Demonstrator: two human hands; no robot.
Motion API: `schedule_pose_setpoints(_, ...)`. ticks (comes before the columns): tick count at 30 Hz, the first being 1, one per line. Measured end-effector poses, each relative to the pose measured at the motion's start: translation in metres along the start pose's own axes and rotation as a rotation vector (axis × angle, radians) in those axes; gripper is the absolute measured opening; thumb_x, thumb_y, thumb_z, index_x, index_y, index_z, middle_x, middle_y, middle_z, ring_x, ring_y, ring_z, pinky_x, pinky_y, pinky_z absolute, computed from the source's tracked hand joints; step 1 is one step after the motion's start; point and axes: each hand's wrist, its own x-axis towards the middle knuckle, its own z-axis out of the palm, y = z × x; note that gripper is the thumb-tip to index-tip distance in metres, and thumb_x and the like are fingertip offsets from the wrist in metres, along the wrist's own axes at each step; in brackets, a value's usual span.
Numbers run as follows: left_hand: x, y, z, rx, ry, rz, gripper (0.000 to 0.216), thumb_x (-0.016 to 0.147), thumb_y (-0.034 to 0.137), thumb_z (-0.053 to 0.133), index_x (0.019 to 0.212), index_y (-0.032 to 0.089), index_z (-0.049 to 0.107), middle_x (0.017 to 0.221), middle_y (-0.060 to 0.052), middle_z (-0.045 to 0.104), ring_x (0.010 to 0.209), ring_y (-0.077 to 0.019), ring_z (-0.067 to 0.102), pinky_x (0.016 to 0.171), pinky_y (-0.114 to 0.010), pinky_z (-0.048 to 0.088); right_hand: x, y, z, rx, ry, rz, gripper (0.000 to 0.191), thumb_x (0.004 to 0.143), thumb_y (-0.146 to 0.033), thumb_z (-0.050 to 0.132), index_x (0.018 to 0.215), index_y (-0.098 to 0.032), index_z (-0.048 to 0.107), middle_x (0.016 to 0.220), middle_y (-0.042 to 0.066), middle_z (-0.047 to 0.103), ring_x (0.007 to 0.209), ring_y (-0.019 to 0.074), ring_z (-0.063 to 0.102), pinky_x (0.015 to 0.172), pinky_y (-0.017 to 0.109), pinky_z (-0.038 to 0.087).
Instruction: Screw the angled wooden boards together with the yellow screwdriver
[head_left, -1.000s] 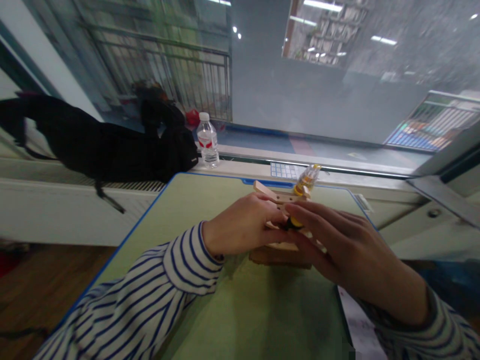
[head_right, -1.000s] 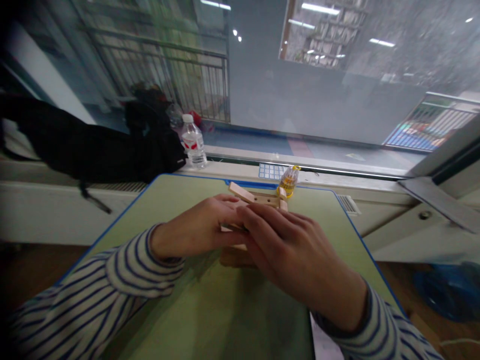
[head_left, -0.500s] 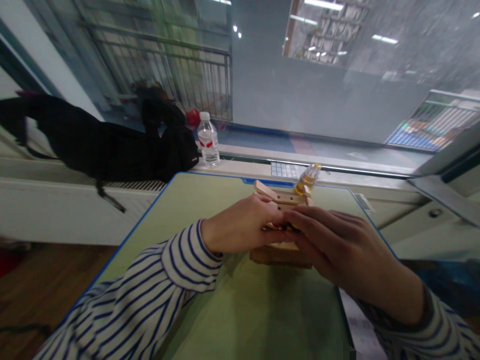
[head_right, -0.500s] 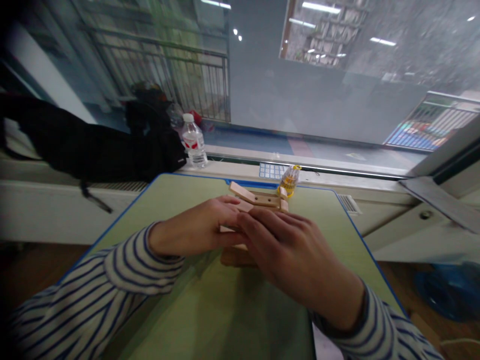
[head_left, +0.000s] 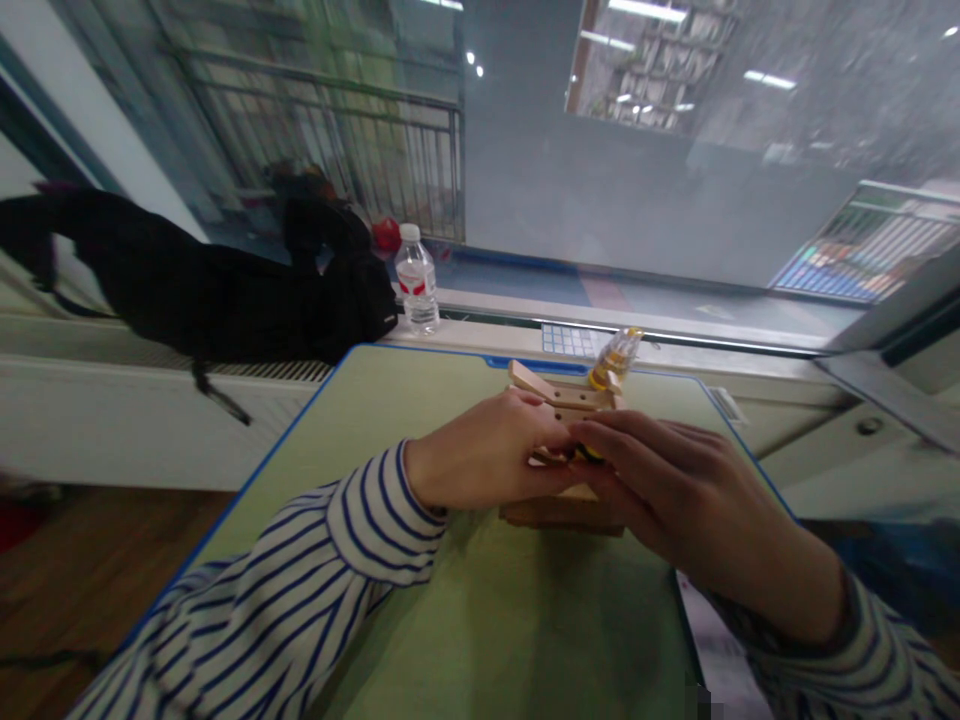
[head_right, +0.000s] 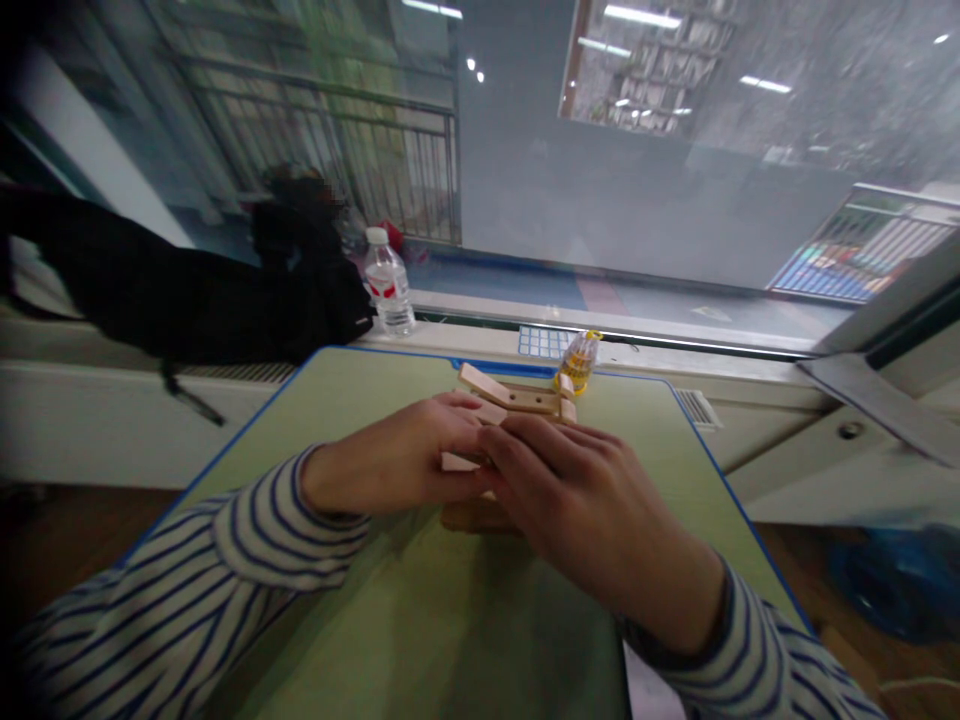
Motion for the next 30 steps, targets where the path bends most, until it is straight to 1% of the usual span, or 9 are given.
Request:
schedule_pose_setpoints(4, -0.0005, 0.0016, 0.0008, 0.001, 0.050, -0.009, 0.027, 0.086, 0.040, 0.052, 0.085, 0.018, 0.069, 0.080, -0.003, 0.069, 0.084, -0.0146, 0.062, 0.088, -0.028, 0.042, -0.0003, 0.0013, 0.0007, 0.019, -0.050, 0.038, 0.031, 0.090, -0.022, 0.048, 0.119, -0.015, 0.053, 0.115, 0.011, 0.062, 0.098, 0.0210, 0.062, 0.082, 0.037, 0.053)
schedule_pose_setpoints(6, -0.0005, 0.0016, 0.0008, -0.007, 0.058, -0.010, 0.029, 0.087, 0.040, 0.051, 0.082, 0.019, 0.069, 0.078, -0.002, 0.069, 0.083, -0.0139, 0.062, 0.088, -0.028, 0.041, -0.0001, 0.0013, 0.0009, 0.018, -0.056, 0.046, 0.031, 0.090, -0.022, 0.048, 0.120, -0.014, 0.053, 0.114, 0.011, 0.062, 0.097, 0.0211, 0.062, 0.081, 0.037, 0.053)
schedule_pose_setpoints(11, 0.0002, 0.0016, 0.0003, -0.007, 0.051, -0.011, 0.029, 0.086, 0.041, 0.053, 0.078, 0.018, 0.069, 0.075, -0.002, 0.069, 0.081, -0.0136, 0.062, 0.089, -0.028, 0.041, -0.0004, 0.0011, 0.0012, 0.001, -0.045, 0.029, 0.033, 0.090, -0.023, 0.049, 0.121, -0.014, 0.052, 0.117, 0.011, 0.061, 0.099, 0.0215, 0.061, 0.082, 0.037, 0.053)
schedule_pose_setpoints(14, -0.0002, 0.0015, 0.0001, 0.006, 0.056, -0.016, 0.026, 0.085, 0.038, 0.055, 0.078, 0.018, 0.069, 0.077, -0.002, 0.069, 0.083, -0.0146, 0.061, 0.088, -0.028, 0.042, -0.0005, 0.0005, 0.0004, -0.014, -0.040, 0.039, 0.033, 0.090, -0.025, 0.048, 0.122, -0.015, 0.051, 0.119, 0.010, 0.061, 0.100, 0.0218, 0.061, 0.082, 0.038, 0.053)
schedule_pose_setpoints(19, -0.0017, 0.0001, 0.0002, 0.011, 0.053, -0.015, 0.026, 0.085, 0.038, 0.055, 0.079, 0.017, 0.068, 0.079, -0.003, 0.069, 0.084, -0.0151, 0.062, 0.088, -0.029, 0.043, 0.0010, -0.0024, -0.0025, 0.028, -0.021, 0.035, 0.037, 0.090, -0.024, 0.049, 0.125, -0.015, 0.048, 0.125, 0.010, 0.058, 0.107, 0.0194, 0.058, 0.089, 0.035, 0.050)
schedule_pose_setpoints(22, -0.0015, -0.0008, 0.0007, -0.002, 0.053, 0.003, 0.022, 0.086, 0.035, 0.054, 0.084, 0.018, 0.068, 0.084, -0.003, 0.069, 0.086, -0.0149, 0.062, 0.089, -0.029, 0.042, 0.0008, -0.0023, -0.0030, 0.014, -0.001, 0.016, 0.035, 0.089, -0.020, 0.049, 0.124, -0.015, 0.049, 0.123, 0.010, 0.059, 0.106, 0.0185, 0.059, 0.089, 0.033, 0.050)
schedule_pose_setpoints(25, -0.0006, -0.0012, 0.0007, -0.013, 0.049, 0.015, 0.020, 0.086, 0.033, 0.054, 0.089, 0.018, 0.067, 0.087, -0.003, 0.069, 0.088, -0.0150, 0.061, 0.089, -0.029, 0.042, 0.0000, -0.0007, -0.0018, 0.000, -0.013, 0.003, 0.036, 0.089, -0.021, 0.050, 0.124, -0.015, 0.048, 0.124, 0.008, 0.059, 0.106, 0.0184, 0.058, 0.089, 0.033, 0.050)
schedule_pose_setpoints(30, 0.0002, -0.0019, -0.0013, -0.001, 0.025, 0.010, 0.023, 0.087, 0.035, 0.052, 0.084, 0.018, 0.067, 0.081, -0.003, 0.068, 0.089, -0.0158, 0.061, 0.089, -0.030, 0.043, -0.0001, -0.0005, 0.0001, -0.049, 0.024, -0.030, 0.034, 0.088, -0.021, 0.052, 0.122, -0.014, 0.049, 0.121, 0.008, 0.060, 0.102, 0.0180, 0.059, 0.087, 0.031, 0.050)
